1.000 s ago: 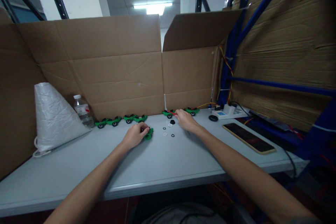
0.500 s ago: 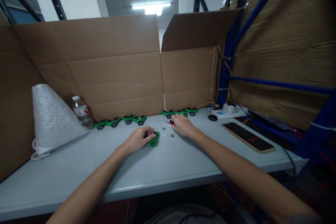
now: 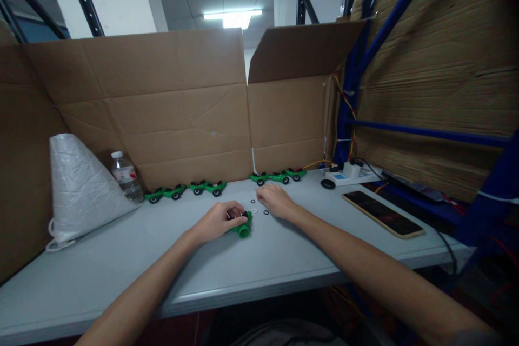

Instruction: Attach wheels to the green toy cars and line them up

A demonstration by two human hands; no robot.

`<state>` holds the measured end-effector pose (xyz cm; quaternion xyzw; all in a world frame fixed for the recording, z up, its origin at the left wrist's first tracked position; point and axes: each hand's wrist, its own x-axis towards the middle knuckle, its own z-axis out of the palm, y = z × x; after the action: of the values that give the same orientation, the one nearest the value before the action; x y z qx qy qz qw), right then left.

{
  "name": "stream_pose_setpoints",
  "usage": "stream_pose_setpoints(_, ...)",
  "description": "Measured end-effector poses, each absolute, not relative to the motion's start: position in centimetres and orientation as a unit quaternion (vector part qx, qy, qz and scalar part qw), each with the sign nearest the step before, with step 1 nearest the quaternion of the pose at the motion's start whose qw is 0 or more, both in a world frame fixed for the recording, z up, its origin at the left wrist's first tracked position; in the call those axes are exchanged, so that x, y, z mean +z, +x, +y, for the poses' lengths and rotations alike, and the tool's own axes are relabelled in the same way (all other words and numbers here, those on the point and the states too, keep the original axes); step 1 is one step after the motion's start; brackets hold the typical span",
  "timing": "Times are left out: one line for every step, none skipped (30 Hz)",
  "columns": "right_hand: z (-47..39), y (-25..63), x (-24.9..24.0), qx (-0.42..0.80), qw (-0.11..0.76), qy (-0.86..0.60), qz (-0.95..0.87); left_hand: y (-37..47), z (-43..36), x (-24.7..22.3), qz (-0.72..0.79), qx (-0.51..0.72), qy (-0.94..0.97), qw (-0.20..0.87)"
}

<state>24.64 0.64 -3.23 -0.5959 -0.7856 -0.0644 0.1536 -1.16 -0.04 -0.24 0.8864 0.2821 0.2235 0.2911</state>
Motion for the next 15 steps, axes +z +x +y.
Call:
stream_pose_setpoints(0.7,24.7,-3.2,-0.062,0.155,-0.596,-0.785,-1.2,0.0,-0.2,0.281,0.224,0.887,0.288)
stream_pose_setpoints(0.6,24.7,-3.2,-0.059,0.153,-0.597,-0.785,-1.2,0.0,-0.3,0.281,0.225,0.889,0.285)
stream_pose_setpoints(0.6,24.7,-3.2,-0.057,0.149,-0.598,-0.786,-1.2,0.0,-0.3,0.280,0.226,0.890,0.281)
stream_pose_setpoints(0.4,24.7,-3.3,-0.057,0.144,-0.599,-0.786,-1.2,0.1,-0.3,0.281,0.226,0.890,0.278)
stream_pose_setpoints(0.3,24.6,-3.3,-0.058,0.137,-0.598,-0.787,-1.2,0.1,-0.4,0.282,0.227,0.891,0.274)
stream_pose_setpoints(0.1,24.5,-3.3,-0.062,0.129,-0.598,-0.789,-1.2,0.2,-0.4,0.283,0.228,0.892,0.269)
stream_pose_setpoints(-0.2,24.3,-3.3,-0.069,0.122,-0.597,-0.790,-1.3,0.3,-0.4,0.284,0.228,0.893,0.265)
stream_pose_setpoints(-0.4,24.1,-3.2,-0.077,0.114,-0.597,-0.791,-1.3,0.3,-0.4,0.286,0.228,0.894,0.260)
stream_pose_setpoints(-0.7,23.9,-3.2,-0.083,0.108,-0.596,-0.791,-1.3,0.3,-0.4,0.287,0.226,0.895,0.255)
stream_pose_setpoints(-1.0,23.7,-3.1,-0.087,0.104,-0.593,-0.793,-1.4,0.4,-0.3,0.288,0.225,0.897,0.250)
stream_pose_setpoints(-1.2,23.6,-2.9,-0.089,0.103,-0.589,-0.796,-1.4,0.4,-0.3,0.288,0.223,0.898,0.245)
stream_pose_setpoints(-1.4,23.4,-2.8,-0.089,0.106,-0.584,-0.800,-1.4,0.4,-0.3,0.290,0.223,0.900,0.239)
stream_pose_setpoints(-1.6,23.3,-2.6,-0.087,0.111,-0.579,-0.803,-1.5,0.4,-0.2,0.291,0.223,0.900,0.234)
stream_pose_setpoints(-1.8,23.3,-2.4,-0.085,0.117,-0.574,-0.806,-1.5,0.4,-0.2,0.293,0.225,0.901,0.228)
stream_pose_setpoints(-1.8,23.3,-2.3,-0.081,0.125,-0.570,-0.808,-1.5,0.4,-0.2,0.294,0.227,0.901,0.223)
